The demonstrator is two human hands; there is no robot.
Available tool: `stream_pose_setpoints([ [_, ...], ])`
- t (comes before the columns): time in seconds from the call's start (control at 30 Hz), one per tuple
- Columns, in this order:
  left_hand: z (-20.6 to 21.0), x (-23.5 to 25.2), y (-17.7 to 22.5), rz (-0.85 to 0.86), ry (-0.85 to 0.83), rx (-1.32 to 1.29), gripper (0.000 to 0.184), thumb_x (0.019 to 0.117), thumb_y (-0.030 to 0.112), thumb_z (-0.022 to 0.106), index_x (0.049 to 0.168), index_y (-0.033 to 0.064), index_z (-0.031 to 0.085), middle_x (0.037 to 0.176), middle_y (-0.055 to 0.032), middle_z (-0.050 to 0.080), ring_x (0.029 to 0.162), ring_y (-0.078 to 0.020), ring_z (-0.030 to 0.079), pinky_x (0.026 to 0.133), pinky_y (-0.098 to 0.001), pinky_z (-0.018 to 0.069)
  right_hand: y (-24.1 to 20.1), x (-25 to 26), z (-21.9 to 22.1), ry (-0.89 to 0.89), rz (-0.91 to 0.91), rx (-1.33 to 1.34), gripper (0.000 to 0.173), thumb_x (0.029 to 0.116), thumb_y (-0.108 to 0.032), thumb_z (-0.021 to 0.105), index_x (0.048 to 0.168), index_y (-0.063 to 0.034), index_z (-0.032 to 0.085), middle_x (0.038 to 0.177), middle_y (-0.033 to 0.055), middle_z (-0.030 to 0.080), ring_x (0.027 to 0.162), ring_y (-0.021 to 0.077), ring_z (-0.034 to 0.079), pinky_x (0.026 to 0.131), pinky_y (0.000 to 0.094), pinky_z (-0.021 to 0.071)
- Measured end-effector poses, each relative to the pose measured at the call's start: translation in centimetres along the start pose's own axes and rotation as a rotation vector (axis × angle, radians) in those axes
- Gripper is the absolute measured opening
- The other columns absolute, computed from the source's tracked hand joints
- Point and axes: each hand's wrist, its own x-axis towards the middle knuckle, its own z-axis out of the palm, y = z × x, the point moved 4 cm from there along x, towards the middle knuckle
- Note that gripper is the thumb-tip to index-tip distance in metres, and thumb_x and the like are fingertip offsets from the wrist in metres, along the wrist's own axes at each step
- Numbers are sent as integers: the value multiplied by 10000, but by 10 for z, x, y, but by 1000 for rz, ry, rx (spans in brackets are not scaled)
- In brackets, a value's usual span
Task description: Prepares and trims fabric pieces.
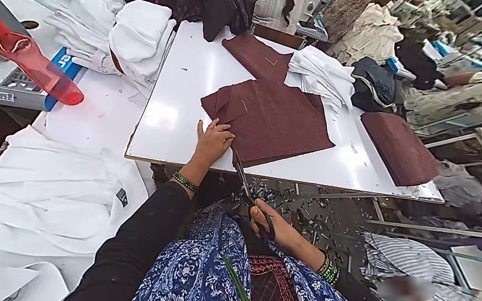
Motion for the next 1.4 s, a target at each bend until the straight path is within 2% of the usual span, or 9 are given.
stream_pose_setpoints([
  [0.4, 0, 1, 0, -6, -9, 13, 213, 1004, 215, 616, 1107, 174, 798, 1383, -59, 659, 1463, -386, 411, 1144, -778, 81, -3, -3, -4, 22, 12, -40, 474, 942, -565, 599, 988, -115, 455, 599, -74, 492, 485, 34, 525, 511, 192, 484],
  [0.57, 0, 2, -1, -21, -20, 14, 211, 1004, 219, 620, 1113, 179, 797, 1393, -50, 654, 1471, -377, 402, 1150, -771, 72, 3, 1, -7, -62, 41, -28, 608, 909, -687, 555, 1077, -114, 435, 664, -79, 517, 543, 34, 546, 566, 196, 503],
  [0.67, 0, 2, 0, -19, -27, 15, 213, 1006, 217, 620, 1121, 177, 795, 1398, -57, 650, 1471, -380, 401, 1147, -774, 73, 1, 4, -7, -77, 54, 31, 720, 834, -786, 579, 1081, -126, 431, 679, -74, 527, 555, 42, 562, 573, 193, 512],
  [0.8, -2, 1, 1, -15, -16, 4, 210, 1001, 205, 625, 1115, 163, 796, 1393, -71, 652, 1466, -390, 404, 1145, -773, 79, -4, 4, -5, -46, 21, 133, 504, 946, -606, 567, 1022, -120, 458, 652, -68, 535, 526, 36, 567, 540, 179, 519],
  [1.0, 0, 1, -2, -9, 11, -7, 211, 1001, 211, 622, 1103, 157, 799, 1375, -81, 663, 1455, -404, 418, 1143, -779, 88, -7, 4, -8, -24, 23, 10, 386, 977, -472, 598, 971, -114, 453, 598, -67, 499, 471, 44, 535, 485, 194, 497],
  [1.07, 1, 1, -2, -10, 1, 5, 219, 1007, 224, 613, 1117, 167, 794, 1385, -69, 656, 1463, -394, 408, 1146, -777, 85, -3, 2, -11, -95, 41, -96, 431, 942, -507, 644, 969, -122, 452, 596, -75, 481, 476, 40, 513, 495, 201, 477],
  [1.2, 0, 0, -1, -7, -3, -5, 221, 1009, 209, 607, 1116, 153, 793, 1390, -82, 652, 1466, -399, 402, 1143, -781, 80, 9, -10, -18, -211, -1, -193, 630, 773, -742, 698, 932, -170, 485, 619, -121, 457, 500, -12, 447, 509, 168, 391],
  [1.3, 0, 0, -1, -5, -1, 7, 221, 1010, 209, 606, 1116, 156, 792, 1391, -79, 652, 1463, -400, 407, 1144, -777, 91, 14, -20, -22, -183, -37, -123, 798, 686, -860, 677, 1019, -161, 485, 672, -121, 492, 546, -19, 479, 548, 159, 424],
  [1.4, 0, 0, -1, -3, 2, 15, 221, 1009, 214, 606, 1118, 161, 791, 1392, -78, 651, 1457, -401, 416, 1142, -779, 97, 17, -25, -30, -186, -53, -28, 860, 666, -898, 646, 1065, -157, 466, 701, -92, 545, 562, 10, 538, 556, 173, 476],
])
